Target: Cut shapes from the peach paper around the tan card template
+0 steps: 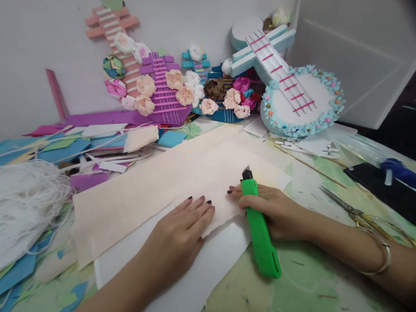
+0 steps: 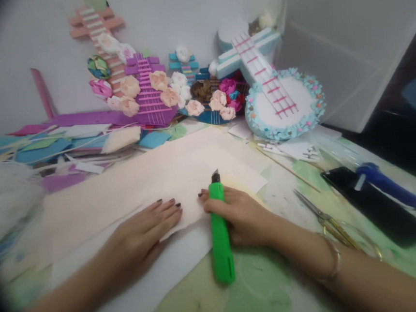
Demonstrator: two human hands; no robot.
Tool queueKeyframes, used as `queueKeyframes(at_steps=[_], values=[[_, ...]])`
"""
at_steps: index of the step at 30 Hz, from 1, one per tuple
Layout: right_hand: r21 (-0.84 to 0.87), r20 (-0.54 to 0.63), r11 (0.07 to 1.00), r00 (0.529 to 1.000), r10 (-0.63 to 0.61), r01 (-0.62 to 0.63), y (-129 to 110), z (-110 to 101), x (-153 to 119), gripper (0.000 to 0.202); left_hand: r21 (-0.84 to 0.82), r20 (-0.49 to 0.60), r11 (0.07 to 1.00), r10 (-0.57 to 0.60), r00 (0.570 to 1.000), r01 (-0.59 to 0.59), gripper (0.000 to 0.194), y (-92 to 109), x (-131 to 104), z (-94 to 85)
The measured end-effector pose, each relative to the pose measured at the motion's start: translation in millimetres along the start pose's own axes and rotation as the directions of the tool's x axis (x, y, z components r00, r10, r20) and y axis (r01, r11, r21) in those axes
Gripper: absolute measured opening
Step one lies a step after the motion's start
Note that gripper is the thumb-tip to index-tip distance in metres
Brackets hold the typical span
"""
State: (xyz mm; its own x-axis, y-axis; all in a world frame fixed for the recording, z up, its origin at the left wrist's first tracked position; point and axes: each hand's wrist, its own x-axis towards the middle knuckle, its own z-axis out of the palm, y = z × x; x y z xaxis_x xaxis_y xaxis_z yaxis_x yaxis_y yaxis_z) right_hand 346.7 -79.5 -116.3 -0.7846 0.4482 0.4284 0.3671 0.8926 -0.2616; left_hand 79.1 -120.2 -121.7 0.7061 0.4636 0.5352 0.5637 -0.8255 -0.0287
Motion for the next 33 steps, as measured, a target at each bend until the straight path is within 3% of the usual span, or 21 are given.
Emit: queueKeyframes(at_steps=[4,9,22,29,33], values=[[0.105,0.085,0.984,0.988,0.132,-0.141,1,-5,1,0.035,-0.038,0.086,0.998,-0.039,0.996,0.042,0.043,-3,-2,1.1],[0.164,0.126,0.965,0.975,0.186,-0.205,4,-8,3,0.041,-0.092,0.138,0.994,-0.043,0.990,0.056,0.039,-8,-9,4.4],[0.145,0.159,0.968,0.970,0.182,-0.206,5,-7,1,0.043,-0.141,0.164,0.985,-0.071,0.984,0.095,0.045,-10,-14,5.1],[0.172,0.047,0.979,0.993,0.106,-0.113,6,-5,5,0.041,-0.030,0.154,0.987,-0.151,0.976,0.158,0.055,-6,-7,0.2],[0.152,0.098,0.978,0.987,0.128,-0.142,9,-4,8,0.039,0.008,0.141,0.994,-0.110,0.984,0.110,0.049,-14,-5,1.5]])
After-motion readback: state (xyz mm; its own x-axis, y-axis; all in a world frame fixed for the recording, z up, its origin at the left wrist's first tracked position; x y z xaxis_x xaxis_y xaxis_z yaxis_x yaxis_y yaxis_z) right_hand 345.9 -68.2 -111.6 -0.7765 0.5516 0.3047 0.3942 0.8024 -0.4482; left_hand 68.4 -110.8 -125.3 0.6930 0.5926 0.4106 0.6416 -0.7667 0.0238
